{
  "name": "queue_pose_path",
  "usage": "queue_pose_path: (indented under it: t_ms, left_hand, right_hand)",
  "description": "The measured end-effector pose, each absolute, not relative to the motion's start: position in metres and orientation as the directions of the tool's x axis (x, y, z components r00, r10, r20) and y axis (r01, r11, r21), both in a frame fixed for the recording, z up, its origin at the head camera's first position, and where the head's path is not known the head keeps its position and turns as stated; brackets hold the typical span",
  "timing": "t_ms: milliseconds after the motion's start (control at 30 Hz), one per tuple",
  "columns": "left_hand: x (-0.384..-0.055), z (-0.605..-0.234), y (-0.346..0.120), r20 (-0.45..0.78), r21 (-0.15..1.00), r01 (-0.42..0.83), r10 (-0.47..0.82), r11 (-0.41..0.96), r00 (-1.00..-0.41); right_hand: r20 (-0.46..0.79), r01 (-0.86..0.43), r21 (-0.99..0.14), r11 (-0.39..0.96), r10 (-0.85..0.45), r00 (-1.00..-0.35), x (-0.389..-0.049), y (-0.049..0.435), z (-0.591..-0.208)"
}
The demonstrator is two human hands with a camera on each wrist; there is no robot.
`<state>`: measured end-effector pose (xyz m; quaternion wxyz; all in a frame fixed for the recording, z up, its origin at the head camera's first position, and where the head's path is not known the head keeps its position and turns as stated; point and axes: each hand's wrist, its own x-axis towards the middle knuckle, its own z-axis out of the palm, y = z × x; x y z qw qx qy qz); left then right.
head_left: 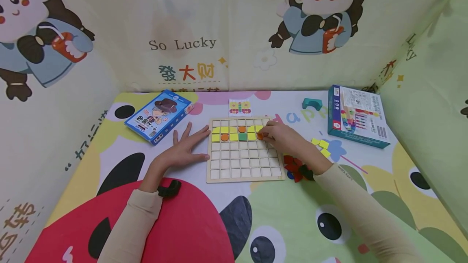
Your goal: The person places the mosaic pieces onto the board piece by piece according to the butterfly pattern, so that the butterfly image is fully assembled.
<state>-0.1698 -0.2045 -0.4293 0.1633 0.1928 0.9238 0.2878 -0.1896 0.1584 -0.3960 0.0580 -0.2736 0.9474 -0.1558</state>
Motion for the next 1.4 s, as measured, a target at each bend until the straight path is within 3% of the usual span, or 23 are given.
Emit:
queue_pose_path:
  t_ms: [400, 1400]
  left_hand:
    - [-0.168, -0.431, -0.205, -0.189, 0.603, 0.259, 0.45, 0.755, -0.873]
    - [-0.169, -0.429, -0.205, -0.193, 0.595, 0.254, 0.442, 0.763, -0.876]
  right_hand:
    - [-0.077, -0.367, -0.34, 0.866, -0.415, -0.906, -0.191, 0.193, -0.389]
    - [-0.166, -0.371, -0.388, 0.844, -0.46, -0.872, -0.192, 0.225, -0.384]
